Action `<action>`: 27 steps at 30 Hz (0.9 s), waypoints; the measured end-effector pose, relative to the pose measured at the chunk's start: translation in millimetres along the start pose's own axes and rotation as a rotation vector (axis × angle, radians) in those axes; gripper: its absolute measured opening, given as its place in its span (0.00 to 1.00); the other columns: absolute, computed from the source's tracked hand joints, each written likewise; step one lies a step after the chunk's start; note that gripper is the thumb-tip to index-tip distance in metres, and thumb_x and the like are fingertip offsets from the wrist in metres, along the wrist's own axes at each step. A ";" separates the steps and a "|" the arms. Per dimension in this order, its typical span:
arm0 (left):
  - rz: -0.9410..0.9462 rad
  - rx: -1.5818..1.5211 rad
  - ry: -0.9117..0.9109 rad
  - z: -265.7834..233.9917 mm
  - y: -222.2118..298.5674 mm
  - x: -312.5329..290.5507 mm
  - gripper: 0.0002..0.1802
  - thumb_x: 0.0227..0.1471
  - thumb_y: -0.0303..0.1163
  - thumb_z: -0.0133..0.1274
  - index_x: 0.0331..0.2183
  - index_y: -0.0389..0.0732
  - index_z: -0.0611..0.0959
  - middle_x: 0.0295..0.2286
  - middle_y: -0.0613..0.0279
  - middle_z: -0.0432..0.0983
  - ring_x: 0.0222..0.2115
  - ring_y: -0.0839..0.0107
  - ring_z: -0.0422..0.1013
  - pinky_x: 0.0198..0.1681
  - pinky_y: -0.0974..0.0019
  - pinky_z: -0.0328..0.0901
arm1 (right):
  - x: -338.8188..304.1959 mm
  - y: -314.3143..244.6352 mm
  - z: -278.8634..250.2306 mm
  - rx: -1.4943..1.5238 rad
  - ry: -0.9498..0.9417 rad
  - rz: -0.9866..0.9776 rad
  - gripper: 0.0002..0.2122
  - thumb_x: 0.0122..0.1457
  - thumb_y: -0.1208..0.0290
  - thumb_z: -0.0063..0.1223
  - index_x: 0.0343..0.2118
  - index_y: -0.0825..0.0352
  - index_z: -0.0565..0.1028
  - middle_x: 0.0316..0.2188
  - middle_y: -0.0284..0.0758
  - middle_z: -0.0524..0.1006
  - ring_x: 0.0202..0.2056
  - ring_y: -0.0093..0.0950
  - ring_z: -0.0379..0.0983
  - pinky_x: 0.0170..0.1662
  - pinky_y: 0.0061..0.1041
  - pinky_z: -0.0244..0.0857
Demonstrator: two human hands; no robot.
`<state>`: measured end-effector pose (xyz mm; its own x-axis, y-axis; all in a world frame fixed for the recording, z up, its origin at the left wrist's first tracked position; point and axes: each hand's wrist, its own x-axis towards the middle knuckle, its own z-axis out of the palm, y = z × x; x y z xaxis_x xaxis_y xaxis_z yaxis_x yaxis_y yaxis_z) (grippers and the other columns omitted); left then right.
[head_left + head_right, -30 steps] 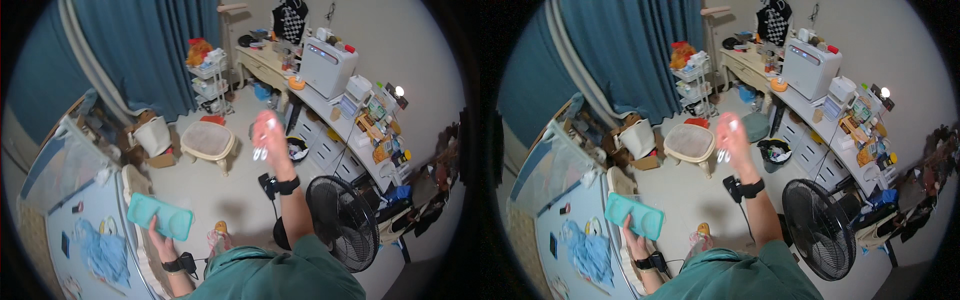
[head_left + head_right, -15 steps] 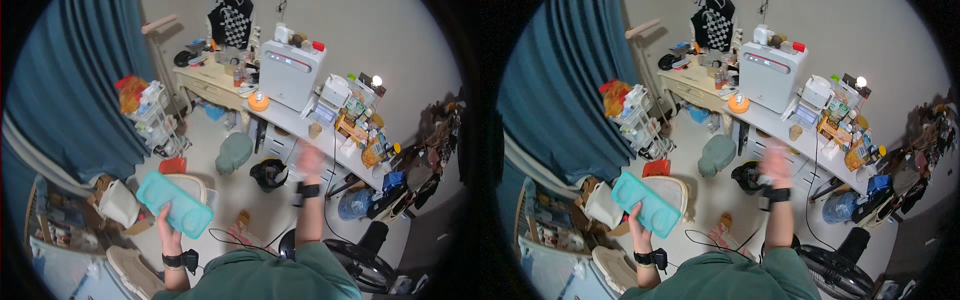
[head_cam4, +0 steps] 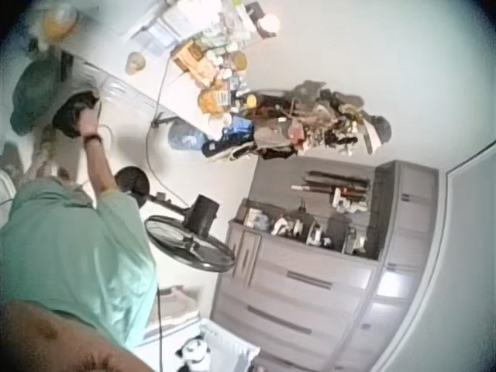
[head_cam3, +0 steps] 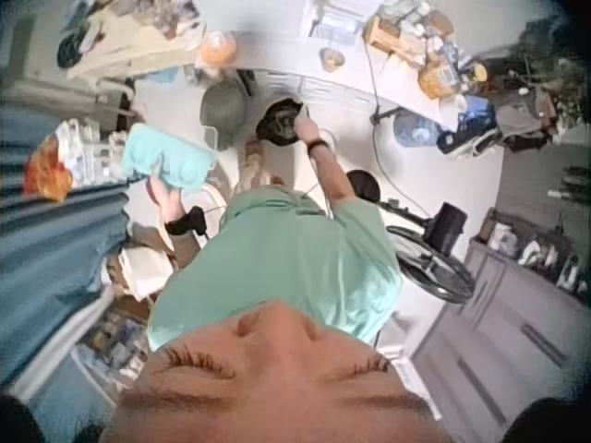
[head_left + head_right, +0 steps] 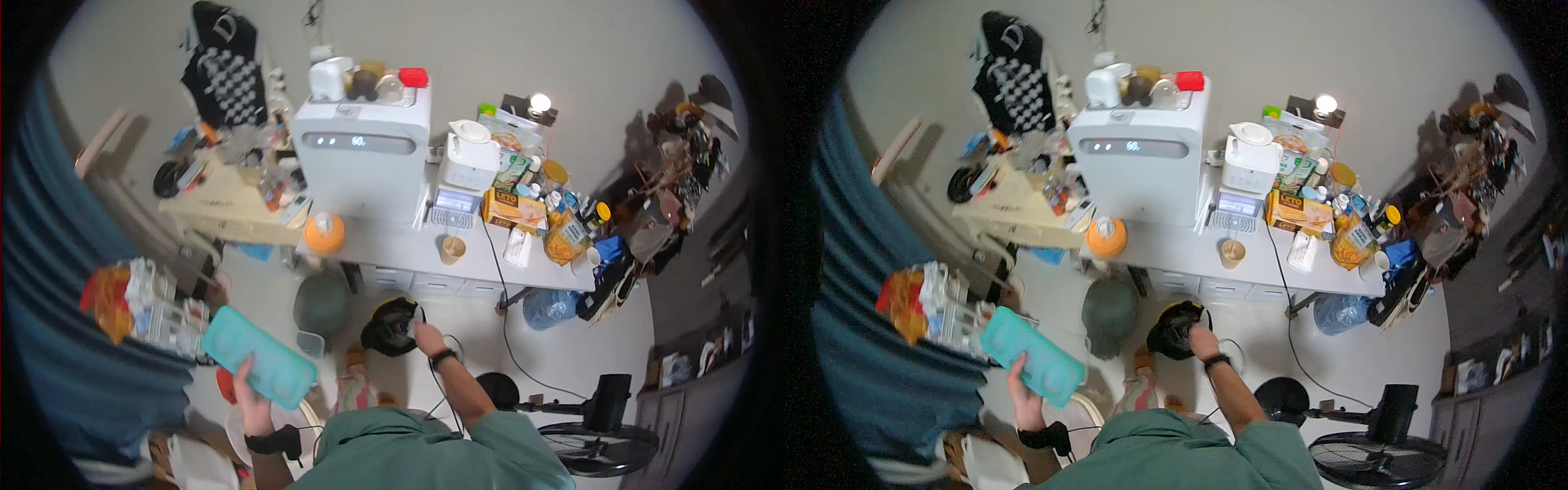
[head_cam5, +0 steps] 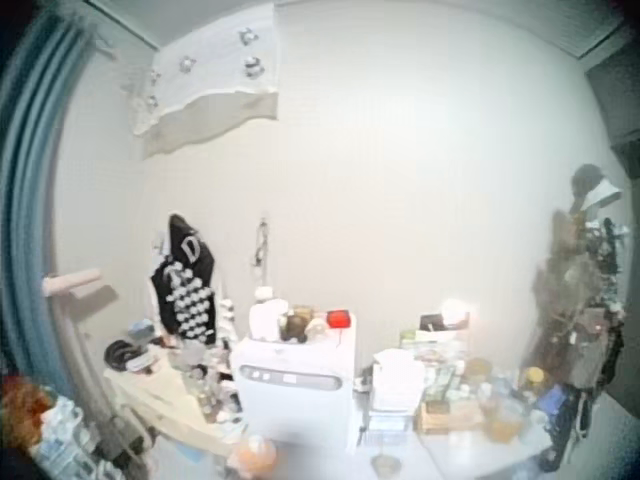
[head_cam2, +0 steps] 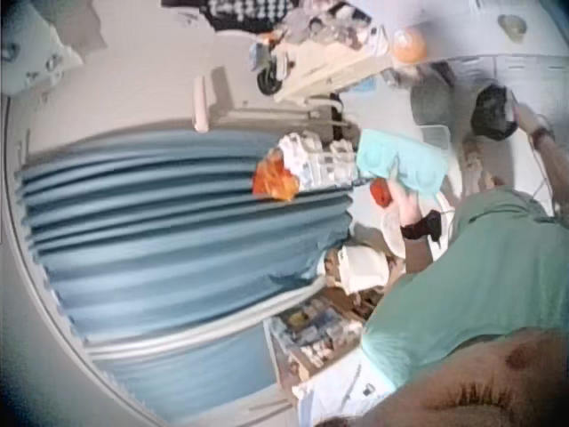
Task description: The person carries a green container into a bedroom, removes a white cloth from a yellow plastic bag, and sorts small skincare containers on a bedside table.
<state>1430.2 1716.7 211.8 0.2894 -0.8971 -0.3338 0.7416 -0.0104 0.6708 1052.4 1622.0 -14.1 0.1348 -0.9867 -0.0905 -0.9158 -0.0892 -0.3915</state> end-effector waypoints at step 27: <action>-0.639 0.478 -0.197 139.2 -190.3 241.4 0.20 0.41 0.24 0.54 0.40 0.35 0.72 0.35 0.58 0.72 0.35 0.61 0.71 0.39 0.58 0.67 | 130.6 62.3 -126.7 0.271 0.488 0.642 0.31 0.44 0.50 0.57 0.48 0.60 0.60 0.25 0.44 0.76 0.28 0.45 0.72 0.28 0.40 0.64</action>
<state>1274.6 1440.7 95.9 -0.2456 -0.7153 -0.6543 0.3771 -0.6923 0.6153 964.9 1470.4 65.7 -0.6152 -0.7883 0.0106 -0.6281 0.4820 -0.6109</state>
